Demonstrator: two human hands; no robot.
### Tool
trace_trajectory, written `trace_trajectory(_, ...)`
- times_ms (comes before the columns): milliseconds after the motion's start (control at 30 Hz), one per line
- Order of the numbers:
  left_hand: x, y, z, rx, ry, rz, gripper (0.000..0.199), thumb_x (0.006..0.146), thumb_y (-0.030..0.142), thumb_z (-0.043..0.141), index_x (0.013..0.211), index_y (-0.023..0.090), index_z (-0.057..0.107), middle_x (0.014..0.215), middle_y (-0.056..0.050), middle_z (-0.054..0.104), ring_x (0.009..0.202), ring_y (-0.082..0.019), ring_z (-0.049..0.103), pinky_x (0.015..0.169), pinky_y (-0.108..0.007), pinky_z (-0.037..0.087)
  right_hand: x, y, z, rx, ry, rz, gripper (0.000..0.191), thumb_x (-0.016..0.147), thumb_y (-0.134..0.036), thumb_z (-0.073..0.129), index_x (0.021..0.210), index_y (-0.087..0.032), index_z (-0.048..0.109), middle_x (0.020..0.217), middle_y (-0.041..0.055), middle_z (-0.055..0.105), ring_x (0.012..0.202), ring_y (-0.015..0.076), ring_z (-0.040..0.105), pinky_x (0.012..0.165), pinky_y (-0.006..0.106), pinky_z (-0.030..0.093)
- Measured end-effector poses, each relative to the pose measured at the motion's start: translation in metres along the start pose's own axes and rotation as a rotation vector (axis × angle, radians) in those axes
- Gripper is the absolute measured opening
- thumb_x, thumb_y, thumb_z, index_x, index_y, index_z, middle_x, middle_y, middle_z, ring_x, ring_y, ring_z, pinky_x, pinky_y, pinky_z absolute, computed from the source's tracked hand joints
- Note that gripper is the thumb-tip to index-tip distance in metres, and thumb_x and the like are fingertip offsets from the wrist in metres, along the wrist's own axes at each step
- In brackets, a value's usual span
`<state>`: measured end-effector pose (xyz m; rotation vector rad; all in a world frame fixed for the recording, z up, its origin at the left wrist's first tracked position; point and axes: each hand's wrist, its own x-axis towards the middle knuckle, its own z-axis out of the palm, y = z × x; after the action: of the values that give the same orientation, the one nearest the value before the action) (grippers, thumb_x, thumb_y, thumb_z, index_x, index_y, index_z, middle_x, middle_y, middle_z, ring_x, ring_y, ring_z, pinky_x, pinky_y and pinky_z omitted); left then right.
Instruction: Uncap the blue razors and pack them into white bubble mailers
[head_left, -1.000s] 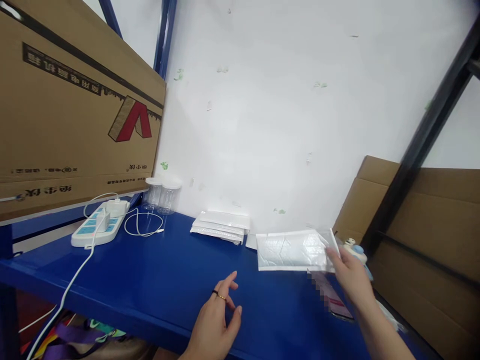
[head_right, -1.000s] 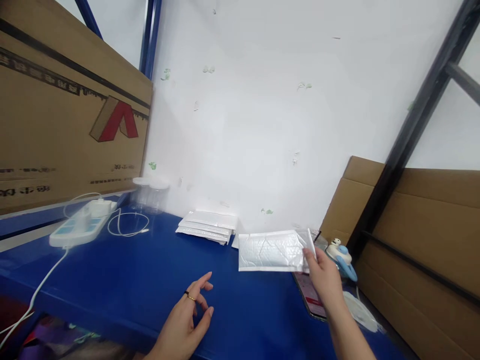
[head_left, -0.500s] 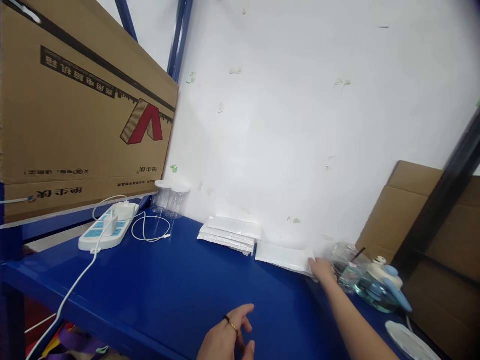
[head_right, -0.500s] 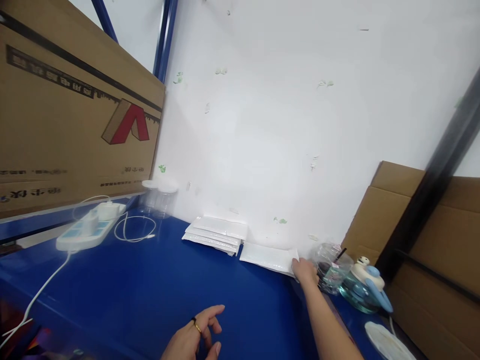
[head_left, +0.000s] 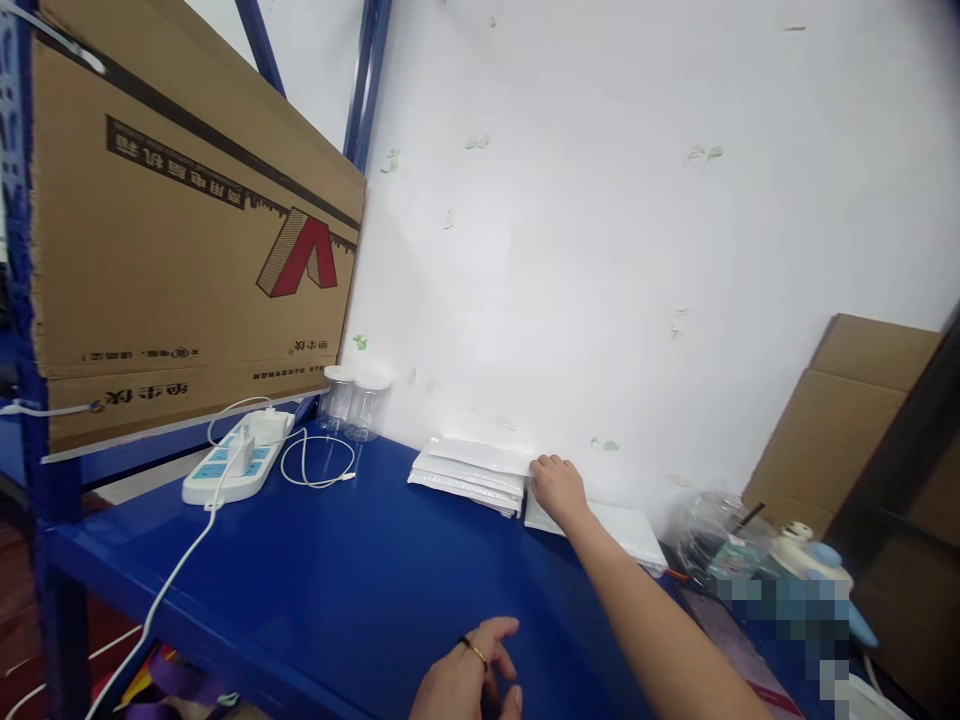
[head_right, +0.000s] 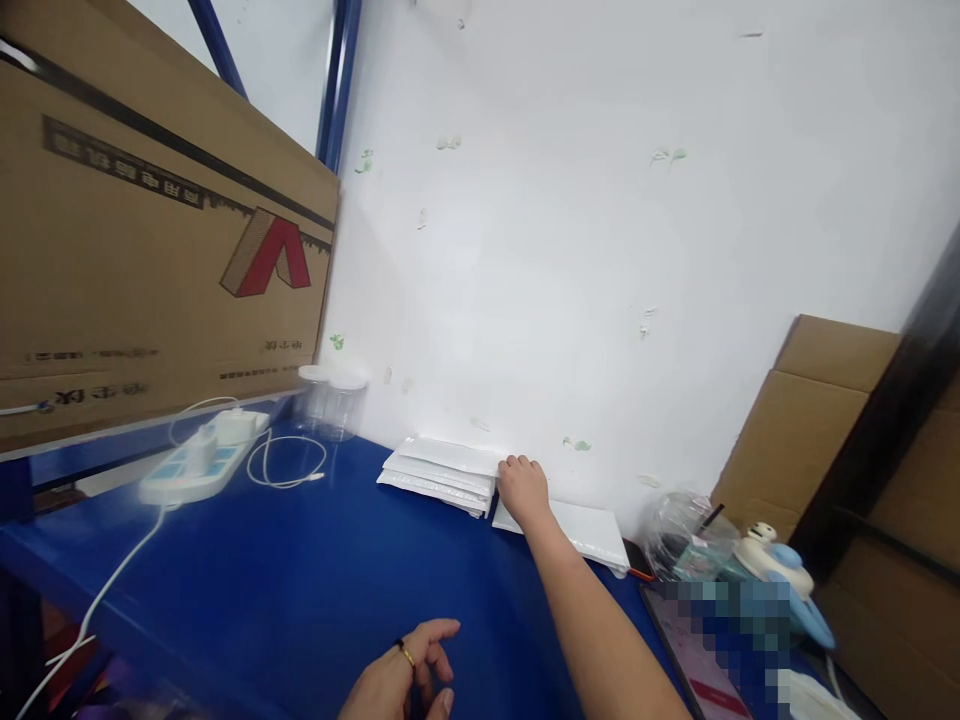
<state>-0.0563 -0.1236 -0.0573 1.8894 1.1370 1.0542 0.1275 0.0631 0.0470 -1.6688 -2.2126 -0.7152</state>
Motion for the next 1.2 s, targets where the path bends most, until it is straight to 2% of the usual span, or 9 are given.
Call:
trace_trajectory(167,0.005,0.008,-0.008,-0.381,0.069,-0.083,0.061,0.072,0.028,0.063,0.128,0.021,0.040,0.110,-0.009,0.057,0.083,-0.015,0.059,0.070,-0.023,0.048,-0.022,0.001,-0.019,-0.032,0.047,0.050,0.029,0.090,-0.017,0.033,0.098,-0.018,0.061,0.091,0.0090,0.065,0.076,0.0202,0.060,0.060,0.027,0.037)
trace_trajectory(300,0.025,0.032,-0.015,-1.130,0.073,-0.431,0.087,0.074,0.046,0.064,0.140,0.019,0.015,0.139,-0.018,0.033,0.123,-0.023,0.043,0.089,-0.029,0.045,-0.076,0.003,-0.032,0.127,0.128,0.006,0.030,0.090,-0.020,0.034,0.106,-0.019,0.059,0.092,0.0069,0.066,0.068,0.0178,0.063,0.060,0.026,0.044)
trace_trajectory(400,0.050,0.048,-0.012,-1.372,0.133,-0.667,0.089,0.068,0.055,0.067,0.137,0.021,0.023,0.139,-0.018,0.033,0.126,-0.026,0.040,0.087,-0.032,0.047,-0.124,0.002,-0.038,0.377,0.163,-0.045,0.029,0.089,-0.021,0.035,0.103,-0.019,0.059,0.088,0.0064,0.067,0.074,0.0181,0.065,0.066,0.026,0.050)
trace_trajectory(467,0.067,0.051,-0.006,-1.450,0.230,-0.713,0.074,0.068,0.055,0.067,0.128,0.021,0.039,0.127,-0.015,0.048,0.117,-0.025,0.049,0.083,-0.031,0.049,-0.151,0.001,-0.040,0.502,0.137,-0.106,0.029,0.087,-0.019,0.036,0.105,-0.021,0.059,0.089,0.0059,0.068,0.074,0.0173,0.066,0.066,0.025,0.052)
trace_trajectory(533,0.082,0.049,0.002,-1.563,0.313,-0.679,0.055,0.070,0.049,0.067,0.113,0.018,0.051,0.106,-0.009,0.061,0.098,-0.022,0.060,0.077,-0.029,0.051,-0.168,0.001,-0.041,0.574,0.118,-0.190,0.033,0.085,-0.017,0.038,0.109,-0.023,0.058,0.092,0.0057,0.068,0.077,0.0172,0.067,0.068,0.025,0.053)
trace_trajectory(633,0.103,0.039,0.010,-1.645,0.496,-0.641,0.036,0.071,0.038,0.069,0.096,0.016,0.055,0.082,-0.003,0.064,0.074,-0.018,0.064,0.069,-0.028,0.052,-0.177,0.004,-0.035,0.620,0.108,-0.217,0.036,0.082,-0.014,0.039,0.111,-0.025,0.059,0.098,0.0057,0.068,0.086,0.0181,0.066,0.073,0.026,0.053)
trace_trajectory(767,0.119,0.035,0.012,-1.624,0.665,-0.413,0.017,0.074,0.023,0.064,0.088,0.016,0.057,0.074,-0.001,0.064,0.066,-0.015,0.063,0.065,-0.024,0.051,-0.173,0.010,-0.012,0.738,0.026,0.039,0.045,0.079,-0.021,0.051,0.123,-0.024,0.049,0.117,0.0071,0.060,0.103,0.0219,0.060,0.086,0.035,0.051)
trace_trajectory(933,0.123,0.051,0.018,-1.442,0.626,-0.239,0.019,0.071,0.020,0.067,0.088,0.014,0.060,0.080,-0.002,0.065,0.072,-0.013,0.063,0.069,-0.022,0.049,-0.171,0.019,0.012,0.897,-0.184,0.215,0.103,0.059,-0.038,0.075,0.143,-0.017,0.018,0.145,0.0163,0.030,0.133,0.0288,0.030,0.109,0.047,0.025)
trace_trajectory(1200,0.127,0.073,0.032,-1.330,0.516,-0.084,0.038,0.069,0.022,0.073,0.105,0.020,0.058,0.106,-0.003,0.064,0.096,-0.017,0.061,0.083,-0.026,0.047,-0.171,0.026,0.002,1.051,-0.297,0.120,0.118,0.051,-0.038,0.081,0.145,-0.022,0.010,0.141,0.0131,0.039,0.129,0.0292,0.037,0.107,0.046,0.027)
